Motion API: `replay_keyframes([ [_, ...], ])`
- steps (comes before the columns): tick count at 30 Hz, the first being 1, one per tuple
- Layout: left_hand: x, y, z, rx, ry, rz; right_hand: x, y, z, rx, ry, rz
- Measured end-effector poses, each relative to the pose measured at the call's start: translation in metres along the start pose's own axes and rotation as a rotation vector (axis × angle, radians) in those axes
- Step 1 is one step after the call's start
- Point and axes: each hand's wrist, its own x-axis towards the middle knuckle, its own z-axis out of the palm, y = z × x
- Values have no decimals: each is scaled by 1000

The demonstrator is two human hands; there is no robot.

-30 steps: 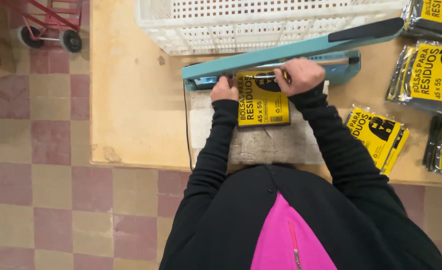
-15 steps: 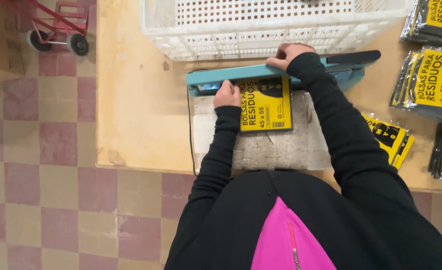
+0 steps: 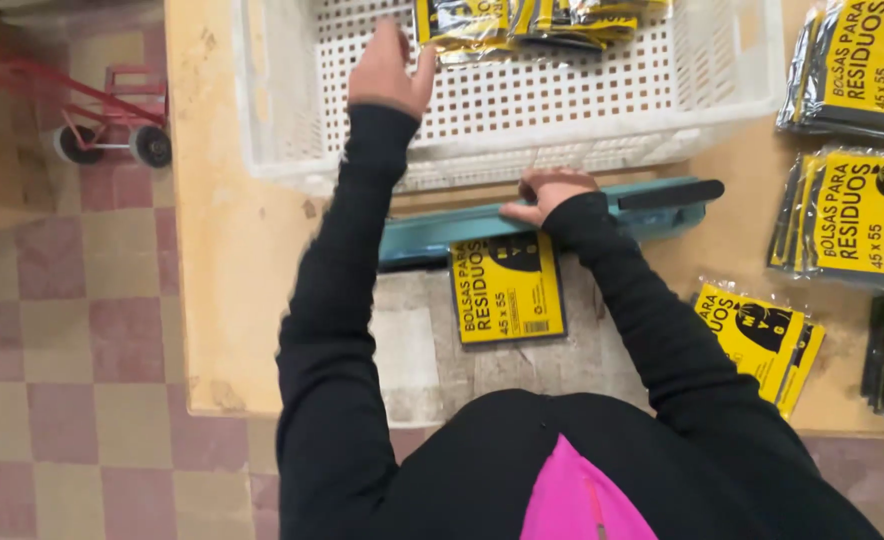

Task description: Sealing the tops of yellow plastic trash bags using a manual heat sealer machine.

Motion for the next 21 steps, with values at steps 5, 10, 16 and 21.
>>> replay_keyframes([
  [5, 65, -173, 201, 149, -401, -207, 0, -2, 0, -30, 15, 40],
  [10, 88, -243, 291, 175, -513, -596, -1, 0, 0, -61, 45, 28],
  [16, 73, -224, 255, -89, -714, -742, -3, -5, -11, -75, 40, -30],
  [21, 81, -164, 215, -108, -984, -734, -4, -7, -15, -34, 16, -15],
])
